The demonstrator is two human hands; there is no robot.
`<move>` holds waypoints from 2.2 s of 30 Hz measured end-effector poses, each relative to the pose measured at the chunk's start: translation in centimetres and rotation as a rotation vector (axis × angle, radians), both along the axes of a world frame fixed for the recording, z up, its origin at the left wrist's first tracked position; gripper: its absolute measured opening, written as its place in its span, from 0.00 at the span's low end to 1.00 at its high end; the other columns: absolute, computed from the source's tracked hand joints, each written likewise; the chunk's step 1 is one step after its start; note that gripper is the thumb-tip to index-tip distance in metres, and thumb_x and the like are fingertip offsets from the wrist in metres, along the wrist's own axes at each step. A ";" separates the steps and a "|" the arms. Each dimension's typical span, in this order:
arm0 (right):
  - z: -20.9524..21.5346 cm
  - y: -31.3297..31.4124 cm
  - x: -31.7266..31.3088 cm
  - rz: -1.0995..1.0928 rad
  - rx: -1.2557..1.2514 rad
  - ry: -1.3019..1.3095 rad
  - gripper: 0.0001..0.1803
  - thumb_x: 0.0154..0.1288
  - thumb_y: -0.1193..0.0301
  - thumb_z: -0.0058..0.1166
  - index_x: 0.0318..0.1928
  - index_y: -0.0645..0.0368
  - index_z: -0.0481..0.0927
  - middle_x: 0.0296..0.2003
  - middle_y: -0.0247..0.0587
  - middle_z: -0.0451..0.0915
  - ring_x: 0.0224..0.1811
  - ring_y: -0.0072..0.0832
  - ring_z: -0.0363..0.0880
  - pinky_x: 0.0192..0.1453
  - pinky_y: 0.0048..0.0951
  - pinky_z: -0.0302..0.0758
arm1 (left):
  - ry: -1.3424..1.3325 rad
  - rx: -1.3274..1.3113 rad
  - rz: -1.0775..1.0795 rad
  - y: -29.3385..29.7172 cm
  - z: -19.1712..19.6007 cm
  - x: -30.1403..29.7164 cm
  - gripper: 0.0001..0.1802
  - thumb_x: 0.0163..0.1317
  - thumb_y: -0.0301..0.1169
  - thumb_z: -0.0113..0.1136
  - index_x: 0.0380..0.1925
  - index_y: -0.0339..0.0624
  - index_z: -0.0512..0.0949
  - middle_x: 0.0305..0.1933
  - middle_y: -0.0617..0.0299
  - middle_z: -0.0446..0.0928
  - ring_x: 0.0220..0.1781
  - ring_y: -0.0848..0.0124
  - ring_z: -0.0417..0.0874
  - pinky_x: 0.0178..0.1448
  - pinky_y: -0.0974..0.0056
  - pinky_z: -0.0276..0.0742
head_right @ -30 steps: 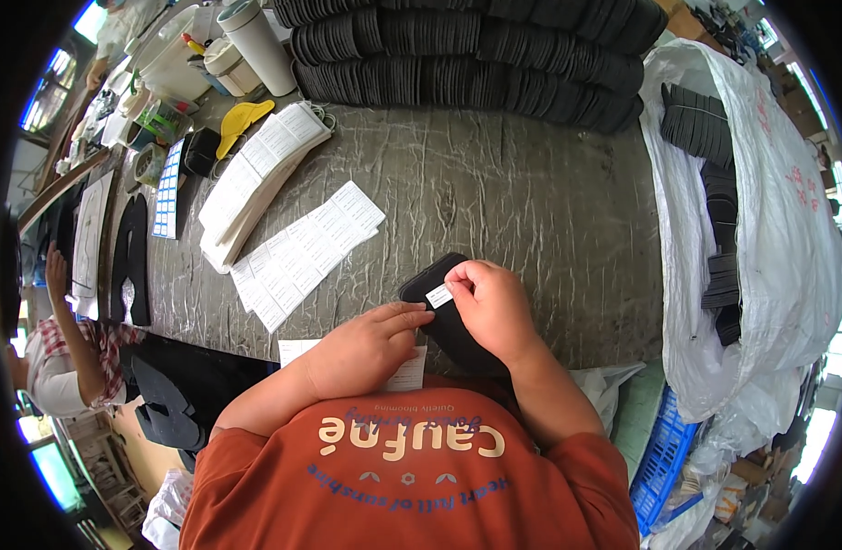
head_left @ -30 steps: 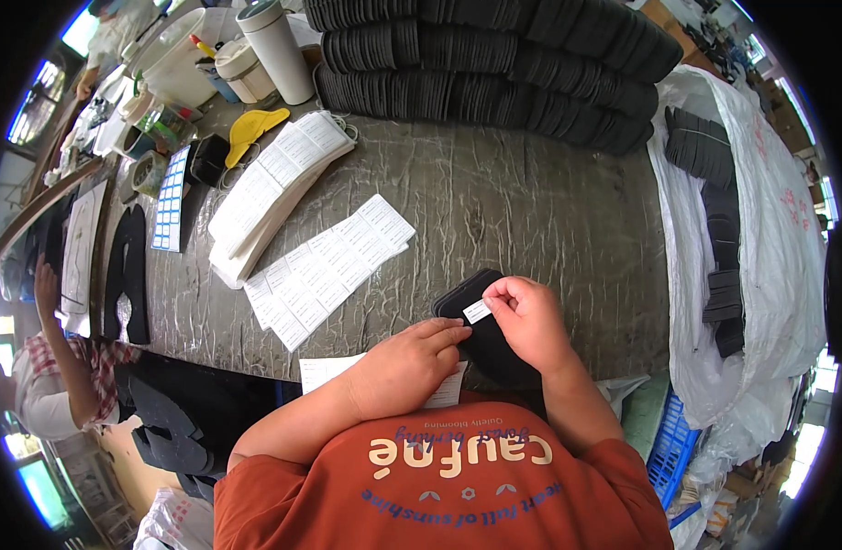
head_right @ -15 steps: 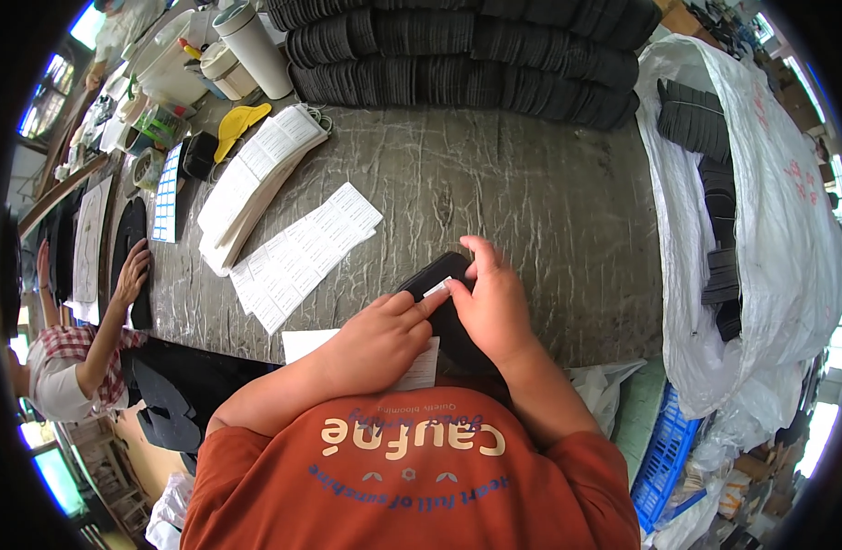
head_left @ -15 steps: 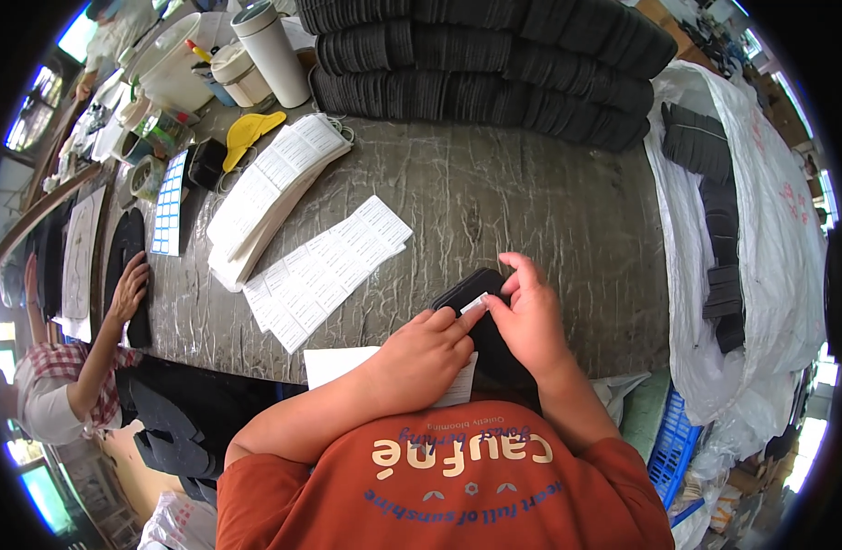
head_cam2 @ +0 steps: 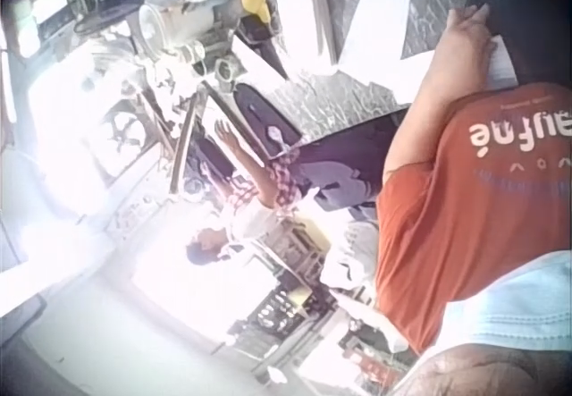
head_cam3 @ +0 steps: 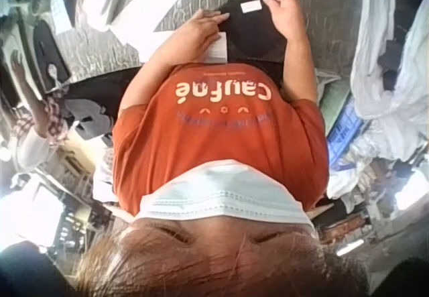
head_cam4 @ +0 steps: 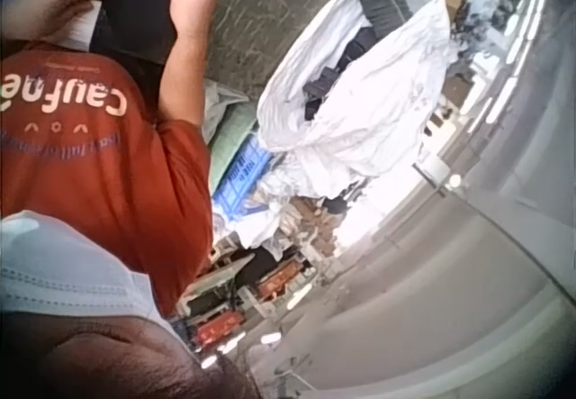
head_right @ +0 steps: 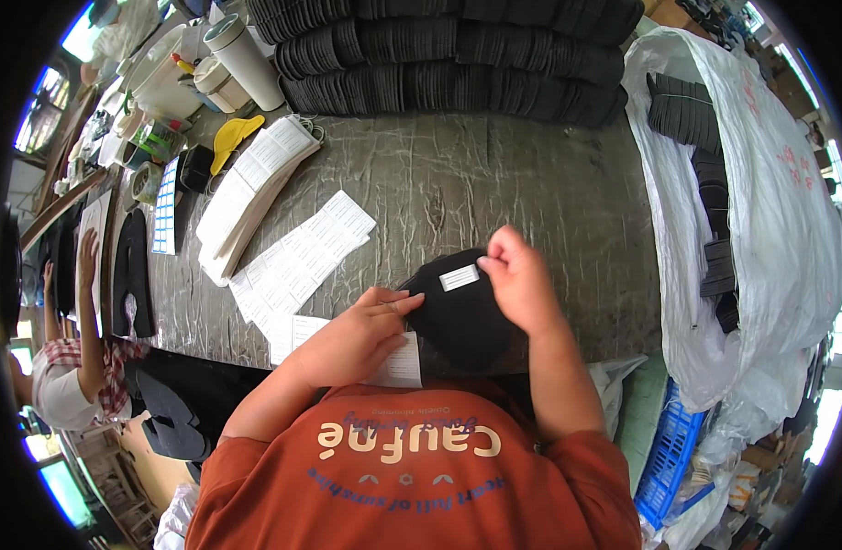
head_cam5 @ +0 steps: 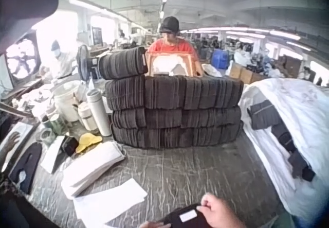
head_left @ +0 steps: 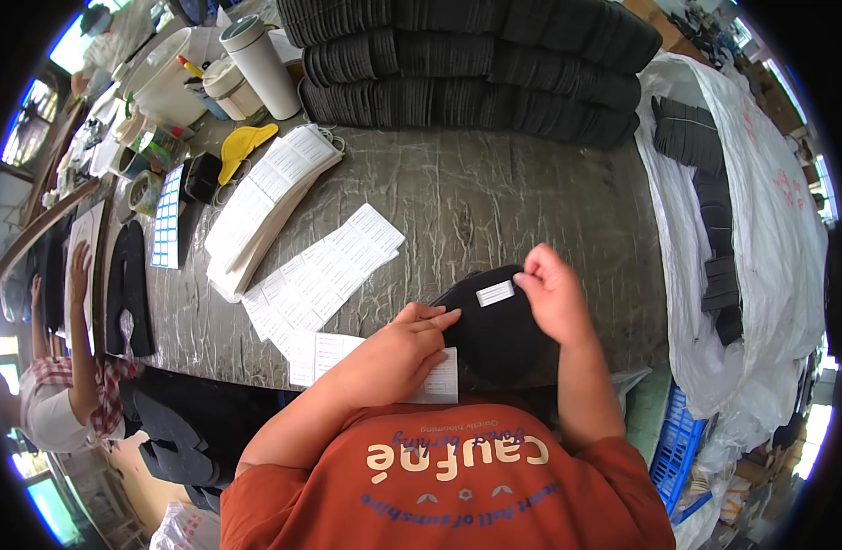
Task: The worker is applying white labels onto black shoe components and then bundling the finished pieces.
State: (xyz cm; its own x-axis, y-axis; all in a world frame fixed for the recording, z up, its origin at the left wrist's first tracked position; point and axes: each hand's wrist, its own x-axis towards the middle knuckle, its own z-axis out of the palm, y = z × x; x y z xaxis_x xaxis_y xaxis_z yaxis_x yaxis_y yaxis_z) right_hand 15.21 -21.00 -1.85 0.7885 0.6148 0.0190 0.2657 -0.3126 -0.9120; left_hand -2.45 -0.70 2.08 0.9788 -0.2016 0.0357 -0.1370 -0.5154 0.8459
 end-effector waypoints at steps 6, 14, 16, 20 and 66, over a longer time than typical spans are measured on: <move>2.9 -2.0 2.6 -0.343 -0.178 -0.305 0.08 0.60 0.82 0.58 0.35 0.62 0.71 0.28 0.40 0.75 0.31 0.31 0.75 0.37 0.29 0.73 | 0.025 -0.093 0.222 -0.2 0.4 0.6 0.05 0.61 0.24 0.60 0.31 0.31 0.77 0.47 0.48 0.80 0.47 0.55 0.78 0.51 0.57 0.75; 4.6 1.8 -6.5 0.302 0.130 0.064 0.12 0.55 0.82 0.64 0.37 0.59 0.74 0.27 0.36 0.78 0.30 0.23 0.78 0.36 0.26 0.74 | 0.290 -0.317 0.458 -0.1 1.8 1.4 0.11 0.64 0.32 0.61 0.30 0.32 0.80 0.23 0.58 0.77 0.25 0.73 0.74 0.31 0.64 0.71; 4.5 2.3 -6.8 0.357 0.250 -0.068 0.13 0.53 0.84 0.64 0.38 0.58 0.77 0.29 0.37 0.78 0.31 0.29 0.79 0.36 0.28 0.75 | 0.428 -0.389 0.359 0.4 1.5 1.4 0.12 0.65 0.33 0.61 0.29 0.33 0.80 0.21 0.64 0.73 0.26 0.80 0.69 0.30 0.67 0.69; 3.7 2.4 -6.7 0.416 0.362 -0.307 0.15 0.51 0.85 0.64 0.38 0.57 0.79 0.31 0.37 0.78 0.32 0.32 0.79 0.37 0.30 0.76 | 0.460 -0.391 0.397 0.4 0.9 1.0 0.14 0.64 0.35 0.61 0.27 0.33 0.79 0.20 0.66 0.72 0.26 0.81 0.67 0.28 0.66 0.67; 0.5 2.7 -3.9 -0.054 -0.096 -0.394 0.12 0.54 0.79 0.66 0.36 0.61 0.75 0.29 0.43 0.78 0.29 0.41 0.78 0.34 0.36 0.75 | -0.180 0.533 -0.079 -2.5 -0.5 1.9 0.10 0.61 0.32 0.57 0.29 0.35 0.77 0.65 0.49 0.72 0.43 0.63 0.75 0.54 0.60 0.73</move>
